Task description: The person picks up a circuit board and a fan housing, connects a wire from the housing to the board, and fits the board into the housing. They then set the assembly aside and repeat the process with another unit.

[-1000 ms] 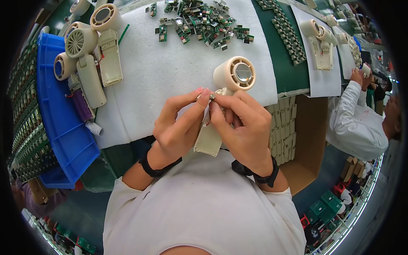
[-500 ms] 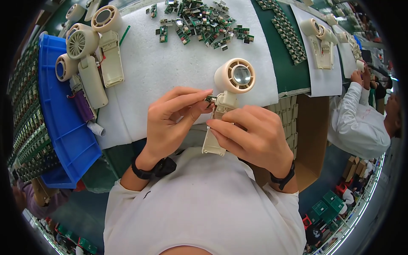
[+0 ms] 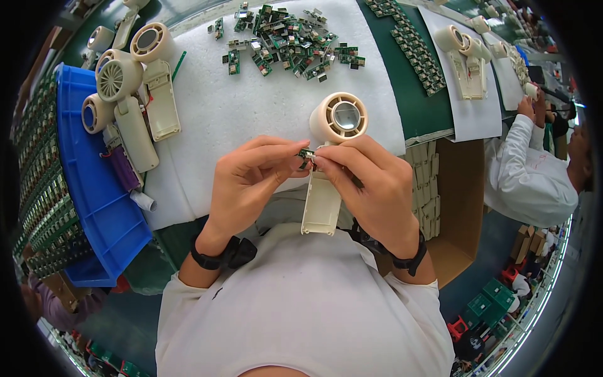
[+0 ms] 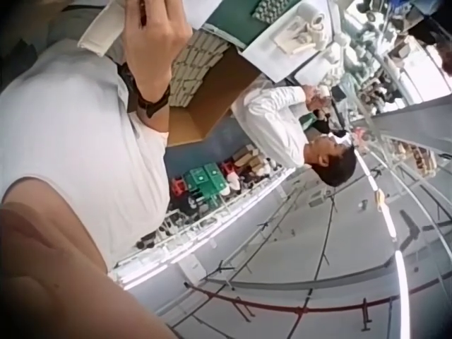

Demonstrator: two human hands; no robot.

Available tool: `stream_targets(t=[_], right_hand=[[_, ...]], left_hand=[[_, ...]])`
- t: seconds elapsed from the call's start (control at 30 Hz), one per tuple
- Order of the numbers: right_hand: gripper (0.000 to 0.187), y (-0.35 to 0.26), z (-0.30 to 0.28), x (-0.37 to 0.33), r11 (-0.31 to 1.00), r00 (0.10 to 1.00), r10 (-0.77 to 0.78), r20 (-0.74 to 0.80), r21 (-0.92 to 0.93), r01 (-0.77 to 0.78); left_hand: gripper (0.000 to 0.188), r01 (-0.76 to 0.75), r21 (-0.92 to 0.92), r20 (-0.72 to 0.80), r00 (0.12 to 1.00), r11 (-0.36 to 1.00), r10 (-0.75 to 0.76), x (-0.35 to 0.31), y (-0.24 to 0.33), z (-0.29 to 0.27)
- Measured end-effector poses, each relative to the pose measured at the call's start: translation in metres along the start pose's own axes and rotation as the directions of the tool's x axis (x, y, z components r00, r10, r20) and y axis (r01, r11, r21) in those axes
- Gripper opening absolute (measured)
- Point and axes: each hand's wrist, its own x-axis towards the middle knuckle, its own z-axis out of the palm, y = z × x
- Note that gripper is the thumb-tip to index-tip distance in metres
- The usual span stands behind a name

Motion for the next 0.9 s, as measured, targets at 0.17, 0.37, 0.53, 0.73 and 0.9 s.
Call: stream_targets(t=[0.17,0.37,0.53,0.73,0.9], right_hand=[[0.014,0.002,-0.002,0.003,0.992,0.996,-0.087,-0.005,-0.092,0.087],[0.013,-0.002,0.006,0.004,0.977,0.986,-0.168,-0.024,-0.135,0.163],[0.011,-0.010,0.017,-0.005,0.970,0.977,0.185,-0.108,0.181,-0.163],[0.009,-0.009,0.026,-0.007,0.974,0.981,0.150,-0.123,0.190,-0.125],[0.009,-0.008,0.028,-0.007,0.978,0.979,0.113,-0.170,0.193,-0.079]], left_hand=[[0.038,-0.042,0.060,0.011,0.999,0.997,0.041,0.000,-0.002,-0.001],[0.038,-0.316,0.415,-0.043,0.930,0.853,0.365,-0.002,-0.007,0.009],[0.040,-0.423,0.626,-0.074,0.803,0.655,0.591,-0.004,-0.022,0.024],[0.043,-0.414,0.751,-0.010,0.772,0.515,0.636,-0.008,-0.027,0.021],[0.041,-0.381,0.777,-0.009,0.789,0.501,0.614,-0.009,-0.022,0.019]])
